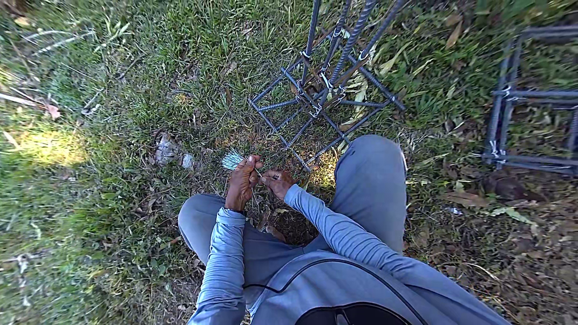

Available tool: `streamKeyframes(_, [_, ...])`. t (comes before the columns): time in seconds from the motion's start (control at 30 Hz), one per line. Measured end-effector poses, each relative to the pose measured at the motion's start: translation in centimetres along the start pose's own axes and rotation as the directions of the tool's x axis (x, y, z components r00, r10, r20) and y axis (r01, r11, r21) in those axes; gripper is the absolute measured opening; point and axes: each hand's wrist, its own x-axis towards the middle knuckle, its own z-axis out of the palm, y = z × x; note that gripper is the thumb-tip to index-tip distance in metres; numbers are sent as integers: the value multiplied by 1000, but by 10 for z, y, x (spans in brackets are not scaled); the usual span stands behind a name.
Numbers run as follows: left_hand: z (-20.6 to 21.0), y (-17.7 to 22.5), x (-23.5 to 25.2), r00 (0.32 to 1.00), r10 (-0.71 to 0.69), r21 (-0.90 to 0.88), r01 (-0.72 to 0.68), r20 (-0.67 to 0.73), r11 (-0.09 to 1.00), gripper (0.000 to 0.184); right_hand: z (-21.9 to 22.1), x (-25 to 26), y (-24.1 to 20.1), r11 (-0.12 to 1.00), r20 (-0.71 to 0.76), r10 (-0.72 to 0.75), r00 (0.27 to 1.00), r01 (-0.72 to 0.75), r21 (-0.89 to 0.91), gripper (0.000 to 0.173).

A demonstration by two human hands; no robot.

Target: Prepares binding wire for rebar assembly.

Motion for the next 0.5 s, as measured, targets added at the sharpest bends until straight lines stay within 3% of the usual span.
streamKeyframes(0.27, [3, 2, 12, 999, 26, 84, -22, -48, 996, 28, 0, 3, 5, 1000, -146, -22, 989, 23, 6, 29])
streamKeyframes(0.5, [6, 2, 15, 997, 34, 69, -30, -63, 997, 31, -6, 3, 4, 1000, -139, -14, 990, 11, -20, 30])
